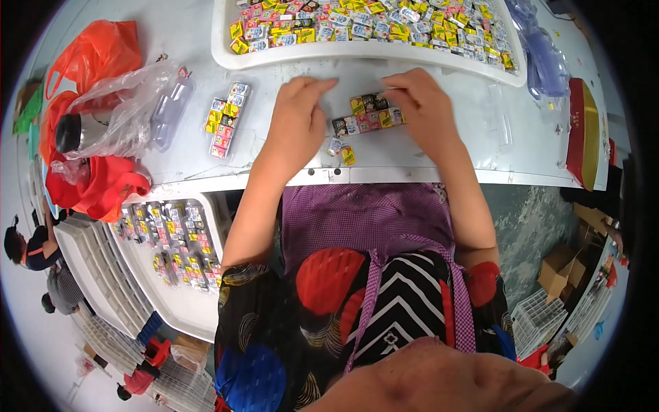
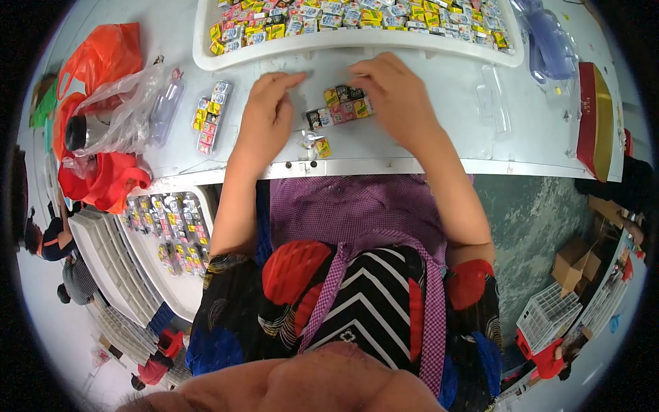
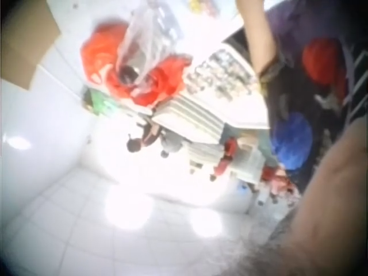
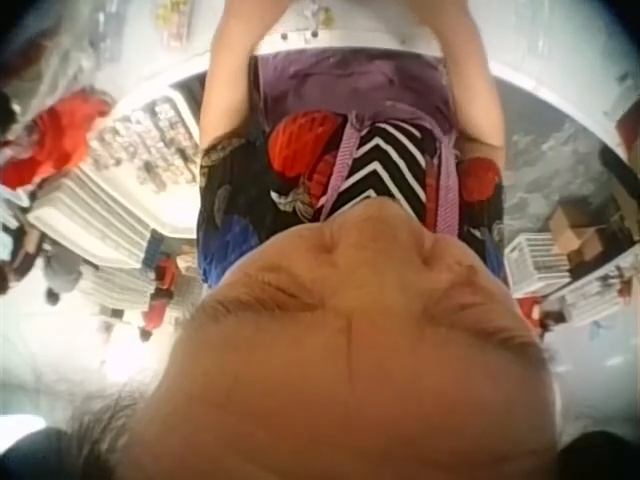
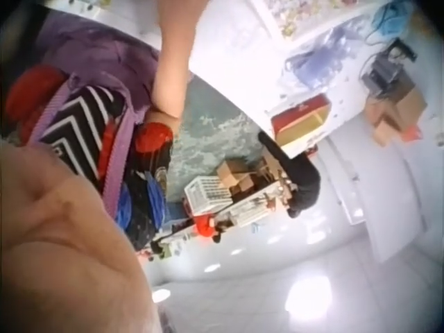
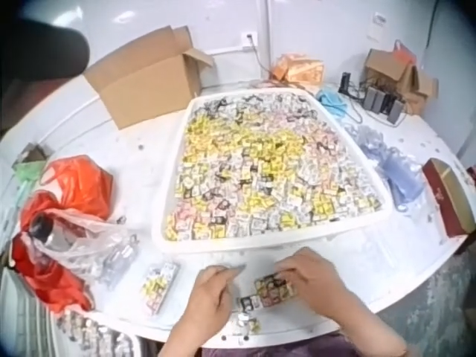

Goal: Sorting small colorful miniature toy items from a large tray and placing them into plastic packaging slots.

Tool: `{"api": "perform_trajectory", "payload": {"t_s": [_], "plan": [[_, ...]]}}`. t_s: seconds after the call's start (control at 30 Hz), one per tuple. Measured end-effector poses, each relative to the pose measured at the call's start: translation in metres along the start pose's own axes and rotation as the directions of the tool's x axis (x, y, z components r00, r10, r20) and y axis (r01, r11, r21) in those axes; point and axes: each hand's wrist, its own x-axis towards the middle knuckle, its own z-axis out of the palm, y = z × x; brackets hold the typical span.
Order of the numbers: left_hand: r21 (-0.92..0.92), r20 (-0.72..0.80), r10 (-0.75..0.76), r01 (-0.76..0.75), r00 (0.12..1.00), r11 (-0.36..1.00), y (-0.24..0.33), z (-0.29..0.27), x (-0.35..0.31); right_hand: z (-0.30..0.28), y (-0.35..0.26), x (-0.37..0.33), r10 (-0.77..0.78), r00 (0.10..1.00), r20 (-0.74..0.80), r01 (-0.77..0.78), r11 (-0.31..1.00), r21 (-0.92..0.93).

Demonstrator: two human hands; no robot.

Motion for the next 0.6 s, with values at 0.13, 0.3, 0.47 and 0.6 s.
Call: {"api": "perform_trajectory", "payload": {"t_s": [0.13,0.3,0.47,0.6], "plan": [[0.035,-0.032,0.105,-0.104,0.994,0.994,-0.006,0.005,0.011,-0.020,0.013,-0.013,0.030,0.971,-0.238,-0.053,0.994,-0.092],[0.325,-0.026,0.192,-0.174,0.981,0.930,0.009,0.016,0.009,-0.027,0.012,-0.037,0.106,0.989,-0.104,-0.122,0.981,-0.153],[0.400,0.007,0.055,-0.053,0.998,0.915,0.014,0.035,0.009,-0.004,0.006,-0.045,-0.008,0.997,0.074,0.033,0.940,-0.338],[0.126,0.033,-0.070,0.066,0.997,0.990,0.018,0.034,0.021,-0.007,0.006,-0.044,-0.062,0.996,0.058,0.079,0.933,-0.351]]}}
